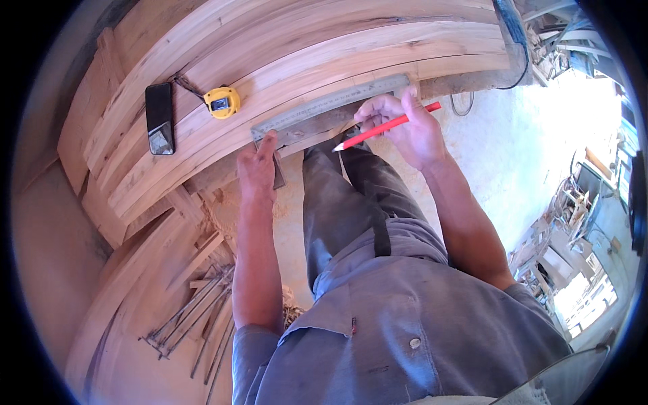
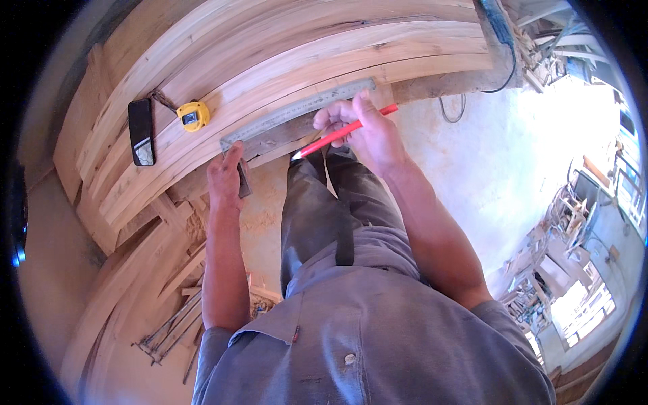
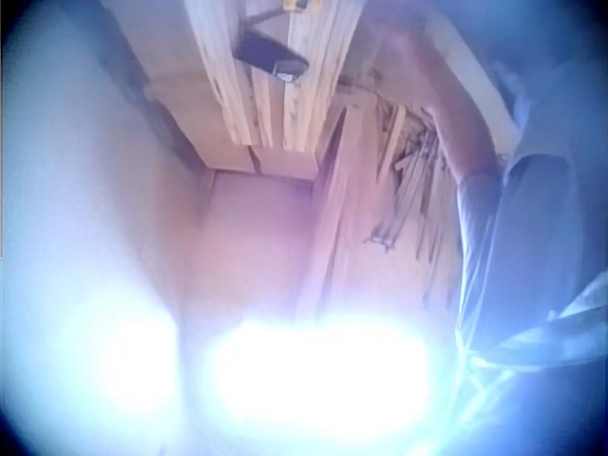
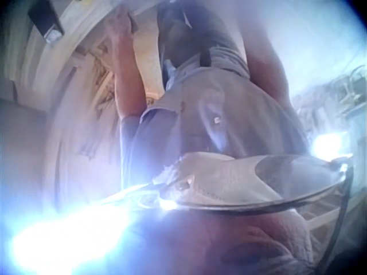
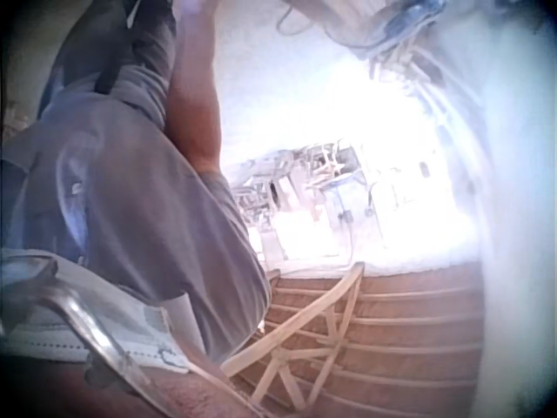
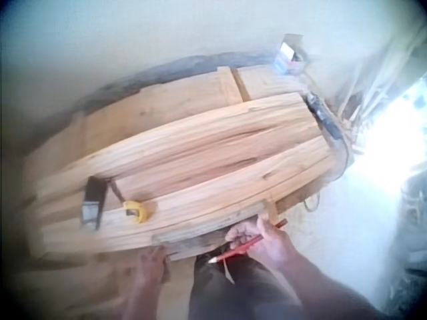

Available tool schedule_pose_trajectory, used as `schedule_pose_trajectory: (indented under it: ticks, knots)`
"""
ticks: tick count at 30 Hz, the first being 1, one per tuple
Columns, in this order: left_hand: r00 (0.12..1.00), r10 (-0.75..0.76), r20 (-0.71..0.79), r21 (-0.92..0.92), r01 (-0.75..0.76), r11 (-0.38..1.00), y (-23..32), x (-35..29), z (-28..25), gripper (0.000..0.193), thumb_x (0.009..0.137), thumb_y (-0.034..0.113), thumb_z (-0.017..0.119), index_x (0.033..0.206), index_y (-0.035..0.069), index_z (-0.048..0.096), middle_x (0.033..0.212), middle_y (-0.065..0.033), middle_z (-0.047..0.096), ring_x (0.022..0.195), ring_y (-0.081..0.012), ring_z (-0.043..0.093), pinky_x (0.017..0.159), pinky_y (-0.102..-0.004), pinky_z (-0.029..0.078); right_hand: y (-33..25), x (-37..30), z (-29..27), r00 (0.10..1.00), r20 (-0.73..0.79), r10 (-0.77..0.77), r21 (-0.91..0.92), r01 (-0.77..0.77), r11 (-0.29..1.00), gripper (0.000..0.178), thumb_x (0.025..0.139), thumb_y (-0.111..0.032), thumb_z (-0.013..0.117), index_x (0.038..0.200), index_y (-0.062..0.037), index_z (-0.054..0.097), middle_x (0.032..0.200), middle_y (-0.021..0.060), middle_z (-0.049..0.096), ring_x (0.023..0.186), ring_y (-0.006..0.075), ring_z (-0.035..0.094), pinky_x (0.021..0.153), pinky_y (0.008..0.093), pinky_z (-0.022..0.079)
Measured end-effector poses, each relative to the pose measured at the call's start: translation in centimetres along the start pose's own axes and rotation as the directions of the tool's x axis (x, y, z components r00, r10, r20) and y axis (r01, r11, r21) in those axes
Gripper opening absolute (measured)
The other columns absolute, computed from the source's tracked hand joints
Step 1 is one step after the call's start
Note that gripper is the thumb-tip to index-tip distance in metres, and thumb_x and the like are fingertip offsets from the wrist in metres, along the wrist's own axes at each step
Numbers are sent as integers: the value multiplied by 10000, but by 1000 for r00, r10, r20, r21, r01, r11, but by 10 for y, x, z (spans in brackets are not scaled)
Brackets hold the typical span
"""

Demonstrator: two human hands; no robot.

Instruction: The person uses a metal ruler and a red pencil to mark lines on several wooden planks. They repeatedly position the ruler, draw lines, and adjust the ruler to mark multiple planks in a workshop setting.

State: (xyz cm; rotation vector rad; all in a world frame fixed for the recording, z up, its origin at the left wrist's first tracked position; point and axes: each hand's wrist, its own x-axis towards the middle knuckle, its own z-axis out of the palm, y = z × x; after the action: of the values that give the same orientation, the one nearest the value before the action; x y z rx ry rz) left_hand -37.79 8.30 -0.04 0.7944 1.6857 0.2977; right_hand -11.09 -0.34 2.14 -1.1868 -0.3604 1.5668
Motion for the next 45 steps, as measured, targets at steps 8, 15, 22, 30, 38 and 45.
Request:
schedule_pose_trajectory:
  ticks: [8, 15, 22, 30, 38, 45]
  knots:
    - [999, -33, 17, -23, 33, 999, 11, -5, -1, 353, 866, 359, 703, 790, 22, 631, 695, -31, 547, 611, -145, 476, 570, -335, 383, -19, 46, 46, 976, 208, 64, 70, -80, 994, 613, 1011, -576, 435, 1020, -7, 662, 846, 93, 691, 708, 147, 633, 649, 261, 490]
    - [999, -30, 34, 8, 30, 1000, 10, -2, -2, 334, 878, 373, 703, 755, 76, 610, 659, -16, 540, 556, -123, 478, 532, -301, 364, 8, 73, 74, 992, 4, -130, -421, 119, 899, 103, 853, -102, 718, 849, -28, 647, 730, 0, 608, 648, 66, 545, 594, 235, 423]
    - [996, -48, 71, -57, 52, 997, 10, -1, -2, 339, 882, 376, 708, 764, 70, 625, 654, -14, 542, 546, -117, 483, 513, -299, 370, 18, 84, 82, 988, 75, -133, -539, 152, 829, 50, 838, -58, 687, 848, -12, 670, 754, 13, 652, 682, 66, 578, 610, 243, 458]
    - [996, -41, 77, -83, 47, 995, 13, -3, -2, 317, 890, 354, 708, 797, 62, 627, 653, -12, 544, 544, -113, 490, 513, -291, 386, 18, 81, 84, 984, 109, -142, -657, 179, 732, 101, 869, -107, 716, 893, -10, 698, 807, 18, 683, 732, 68, 601, 660, 250, 486]
    - [994, -67, 90, -49, 71, 996, 14, -1, -3, 320, 894, 353, 700, 779, 65, 623, 656, -13, 548, 548, -110, 484, 522, -287, 373, 21, 84, 82, 981, 125, -148, -656, 193, 730, 102, 880, -101, 714, 906, -3, 701, 819, 17, 685, 740, 62, 597, 656, 237, 486]
    - [995, -49, 91, -65, 55, 996, 14, -2, -4, 347, 887, 374, 706, 757, 64, 623, 653, -20, 561, 545, -116, 491, 524, -290, 377, 20, 84, 84, 980, 132, -146, -676, 196, 710, 105, 885, -106, 713, 913, -5, 702, 839, 19, 692, 767, 66, 607, 683, 242, 494]
